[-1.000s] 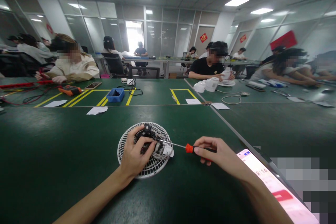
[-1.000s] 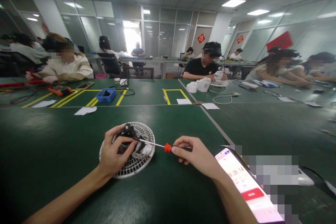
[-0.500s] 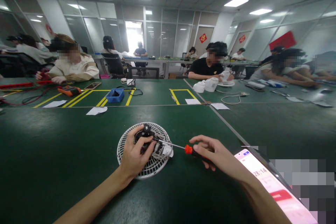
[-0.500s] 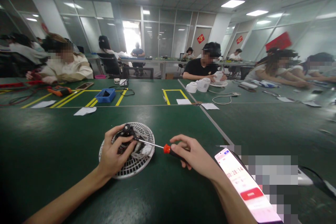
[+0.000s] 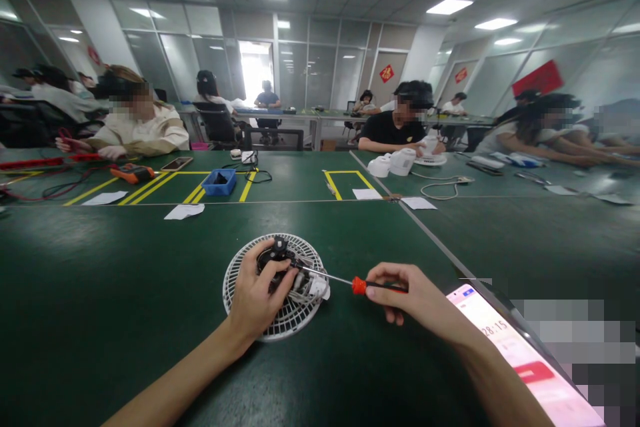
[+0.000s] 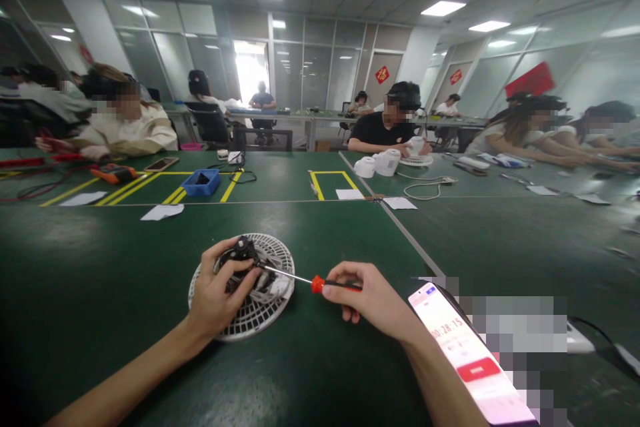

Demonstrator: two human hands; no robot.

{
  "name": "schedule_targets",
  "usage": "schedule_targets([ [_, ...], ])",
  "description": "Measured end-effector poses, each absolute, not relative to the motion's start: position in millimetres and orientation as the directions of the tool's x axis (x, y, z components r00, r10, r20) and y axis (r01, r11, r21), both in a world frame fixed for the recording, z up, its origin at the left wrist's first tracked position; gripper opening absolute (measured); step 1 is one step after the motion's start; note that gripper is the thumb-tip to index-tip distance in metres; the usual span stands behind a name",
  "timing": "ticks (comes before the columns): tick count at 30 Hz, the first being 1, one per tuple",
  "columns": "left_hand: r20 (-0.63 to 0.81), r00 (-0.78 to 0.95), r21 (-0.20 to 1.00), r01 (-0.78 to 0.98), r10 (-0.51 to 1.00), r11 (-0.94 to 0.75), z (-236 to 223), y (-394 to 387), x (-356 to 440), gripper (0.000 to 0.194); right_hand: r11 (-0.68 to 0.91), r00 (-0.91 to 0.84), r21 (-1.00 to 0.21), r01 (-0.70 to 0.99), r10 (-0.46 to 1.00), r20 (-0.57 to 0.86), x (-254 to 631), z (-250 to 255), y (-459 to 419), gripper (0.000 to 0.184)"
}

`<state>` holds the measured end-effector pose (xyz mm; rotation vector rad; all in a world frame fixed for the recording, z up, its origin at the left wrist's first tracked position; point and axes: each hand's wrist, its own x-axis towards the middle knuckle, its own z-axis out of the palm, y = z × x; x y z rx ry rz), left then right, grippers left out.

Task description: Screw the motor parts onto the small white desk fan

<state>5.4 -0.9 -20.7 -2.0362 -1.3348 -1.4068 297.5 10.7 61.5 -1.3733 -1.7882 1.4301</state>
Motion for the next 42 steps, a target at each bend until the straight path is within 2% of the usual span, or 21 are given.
schedule_targets([
  [12, 0.87, 0.085, 0.206, 0.832, 0.486, -0.515, -19.3, -0.5, 5.5, 0.015, -0.104, -0.417, -0.929, 0.356, 0.872, -0.257, 296.7, 57.6, 11.4, 0.046],
  [21, 0.87, 0.081, 0.211, 0.829, 0.486, -0.517, -17.1, -1.3, 6.1, 0.012, -0.134, -0.433, -0.931, 0.341, 0.856, -0.281, 296.7, 53.9, 11.7, 0.042],
  [27, 0.87, 0.072, 0.214, 0.837, 0.488, -0.504, -19.1, -1.8, 3.5, 0.012, -0.166, -0.421, -0.959, 0.229, 0.872, -0.251, 297.6, 55.6, 11.6, 0.03],
  [31, 0.87, 0.085, 0.204, 0.834, 0.485, -0.512, -19.1, -1.7, 3.0, 0.012, -0.146, -0.438, -0.962, 0.23, 0.868, -0.236, 300.1, 59.9, 11.0, 0.034],
  [38, 0.877, 0.089, 0.189, 0.839, 0.473, -0.51, -18.9, -1.0, 4.3, 0.013, -0.262, -0.472, -0.946, 0.189, 0.821, -0.322, 300.9, 57.3, 12.0, 0.03],
  [42, 0.875, 0.09, 0.19, 0.841, 0.476, -0.507, -19.0, -1.8, 4.1, 0.013, -0.271, -0.481, -0.945, 0.183, 0.814, -0.326, 302.1, 57.6, 11.9, 0.032],
])
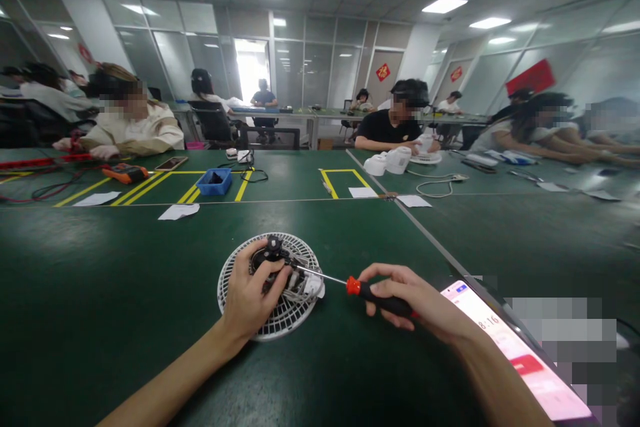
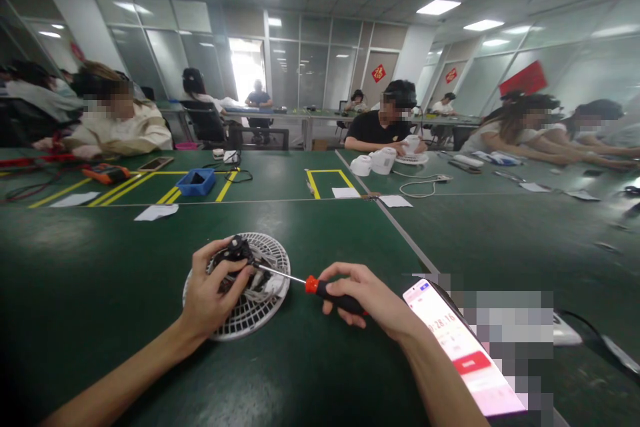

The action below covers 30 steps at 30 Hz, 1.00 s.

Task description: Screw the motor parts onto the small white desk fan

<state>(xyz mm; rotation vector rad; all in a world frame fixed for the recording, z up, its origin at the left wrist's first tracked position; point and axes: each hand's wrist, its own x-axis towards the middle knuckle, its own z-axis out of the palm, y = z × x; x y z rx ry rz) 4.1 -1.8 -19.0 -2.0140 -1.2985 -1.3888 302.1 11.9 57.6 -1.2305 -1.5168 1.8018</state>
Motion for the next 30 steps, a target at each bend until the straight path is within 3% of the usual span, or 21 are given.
schedule_targets([
  [6, 0.875, 0.081, 0.188, 0.852, 0.477, -0.489, -19, -1, 4, 0.012, -0.221, -0.353, -0.965, 0.14, 0.9, -0.257, 298, 58, 10, 0.048],
  [14, 0.877, 0.08, 0.185, 0.854, 0.474, -0.486, -21, -2, 3, 0.013, -0.208, -0.241, -0.971, 0.119, 0.942, -0.232, 295, 56, 14, 0.038],
  [20, 0.877, 0.095, 0.173, 0.852, 0.471, -0.494, -20, -1, 3, 0.013, -0.136, -0.271, -0.96, 0.243, 0.941, -0.202, 295, 48, 16, 0.04],
  [30, 0.877, 0.096, 0.174, 0.85, 0.47, -0.497, -21, -1, 2, 0.014, -0.16, -0.296, -0.928, 0.336, 0.918, -0.265, 293, 51, 14, 0.043],
])
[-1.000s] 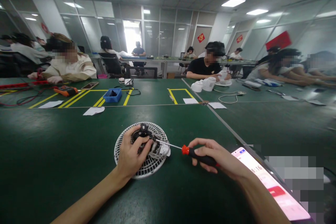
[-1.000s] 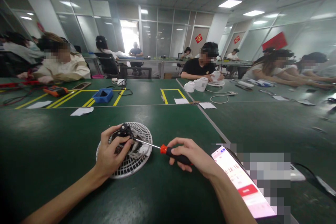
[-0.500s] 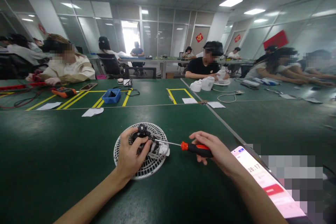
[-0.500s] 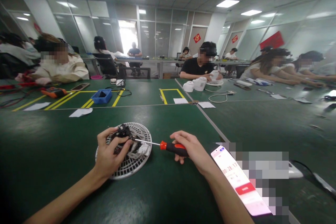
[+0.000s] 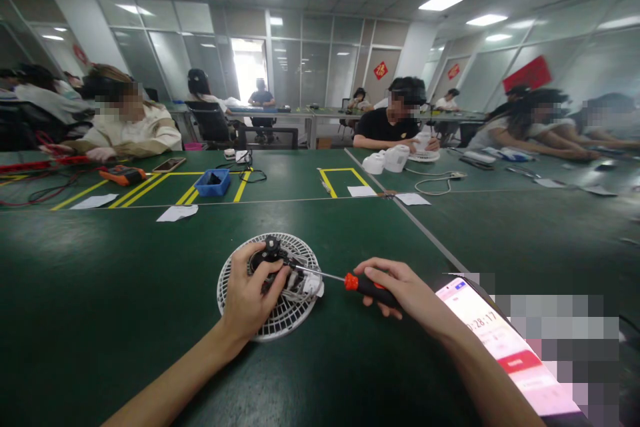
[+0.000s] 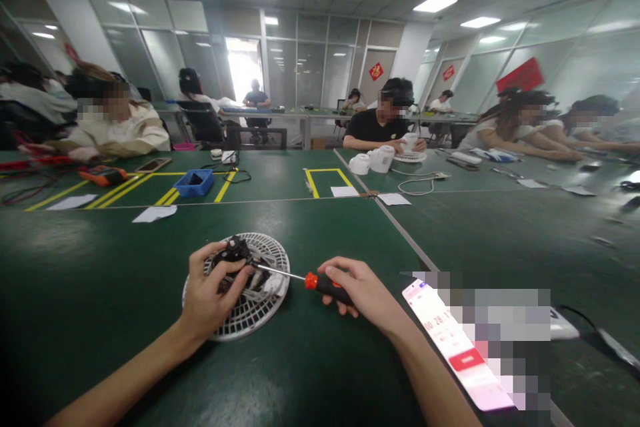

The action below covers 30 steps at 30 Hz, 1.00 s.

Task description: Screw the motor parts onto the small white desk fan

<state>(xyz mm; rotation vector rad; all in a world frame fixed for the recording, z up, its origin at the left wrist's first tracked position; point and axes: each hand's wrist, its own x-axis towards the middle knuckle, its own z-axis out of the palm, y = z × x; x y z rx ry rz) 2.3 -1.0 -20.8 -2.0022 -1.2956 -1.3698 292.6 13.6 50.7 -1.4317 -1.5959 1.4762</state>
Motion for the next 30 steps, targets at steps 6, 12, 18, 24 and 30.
schedule_targets([
  [6, 0.872, 0.094, 0.183, 0.848, 0.48, -0.498, -21.5, -1.1, 1.7, 0.015, -0.129, -0.312, -0.931, 0.341, 0.919, -0.242, 294.4, 49.3, 14.7, 0.045],
  [12, 0.878, 0.091, 0.18, 0.847, 0.471, -0.499, -19.2, -1.9, 3.2, 0.013, -0.112, -0.312, -0.929, 0.353, 0.922, -0.23, 293.8, 49.7, 15.3, 0.045],
  [18, 0.871, 0.09, 0.183, 0.853, 0.482, -0.489, -19.9, -2.2, 2.1, 0.014, -0.093, -0.307, -0.928, 0.36, 0.928, -0.212, 293.0, 51.2, 14.9, 0.046],
  [24, 0.881, 0.084, 0.177, 0.854, 0.466, -0.489, -16.9, -2.7, 4.0, 0.012, -0.039, -0.265, -0.922, 0.384, 0.952, -0.15, 295.0, 55.2, 14.0, 0.045],
  [30, 0.88, 0.078, 0.184, 0.853, 0.469, -0.488, -19.2, -1.8, 3.3, 0.012, 0.075, -0.203, -0.936, 0.343, 0.979, 0.004, 298.6, 55.7, 14.9, 0.039],
])
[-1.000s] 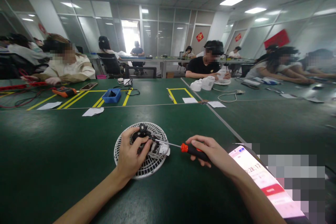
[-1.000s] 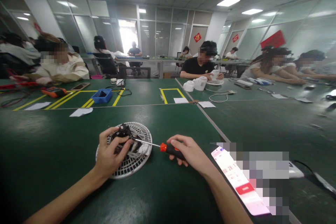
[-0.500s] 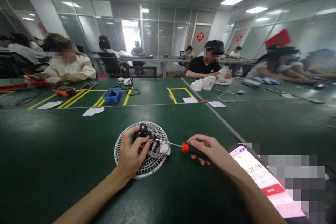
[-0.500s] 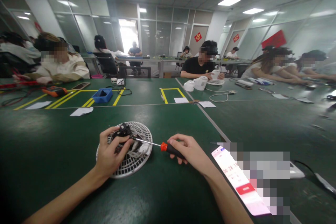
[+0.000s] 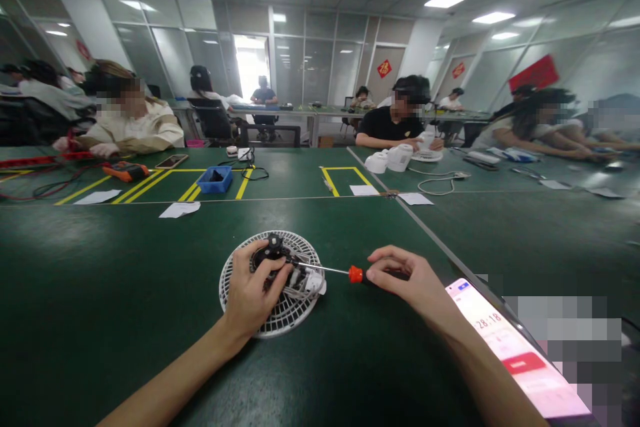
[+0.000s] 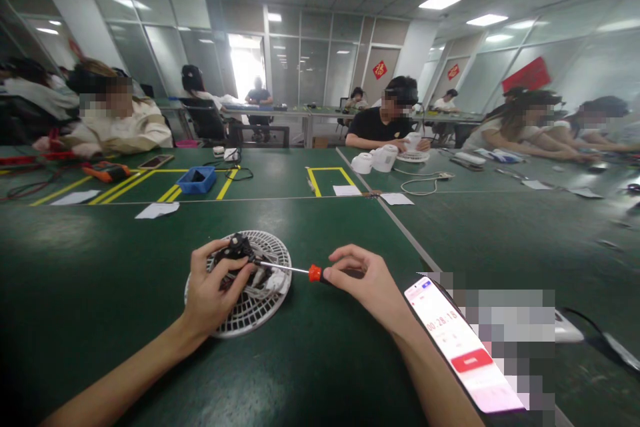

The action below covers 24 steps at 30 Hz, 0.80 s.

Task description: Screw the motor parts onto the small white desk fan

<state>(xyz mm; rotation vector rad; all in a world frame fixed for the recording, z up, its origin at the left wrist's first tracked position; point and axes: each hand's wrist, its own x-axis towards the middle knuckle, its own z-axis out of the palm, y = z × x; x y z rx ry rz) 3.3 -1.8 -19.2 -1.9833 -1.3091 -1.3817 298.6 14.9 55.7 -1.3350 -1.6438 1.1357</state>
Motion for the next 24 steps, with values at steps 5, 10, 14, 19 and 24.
schedule_targets([
  [5, 0.883, 0.083, 0.178, 0.852, 0.463, -0.492, -18.4, -1.9, 3.2, 0.013, 0.154, -0.207, -0.945, 0.287, 0.974, 0.096, 297.1, 54.5, 14.0, 0.035],
  [10, 0.885, 0.079, 0.184, 0.846, 0.459, -0.501, -17.3, -2.0, 4.8, 0.014, 0.032, -0.262, -0.961, 0.275, 0.964, -0.042, 295.2, 57.1, 7.9, 0.043],
  [14, 0.884, 0.081, 0.195, 0.832, 0.461, -0.52, -18.2, -2.2, 4.9, 0.015, 0.045, -0.248, -0.94, 0.337, 0.968, -0.042, 295.5, 57.9, 6.8, 0.039],
  [19, 0.882, 0.079, 0.208, 0.82, 0.464, -0.533, -18.2, -2.6, 3.6, 0.016, 0.087, -0.237, -0.958, 0.273, 0.971, 0.021, 296.6, 56.8, 9.9, 0.036],
  [24, 0.891, 0.078, 0.199, 0.817, 0.446, -0.54, -17.5, -1.0, 3.9, 0.015, 0.177, -0.242, -0.964, 0.198, 0.962, 0.127, 299.9, 52.3, 13.0, 0.032],
])
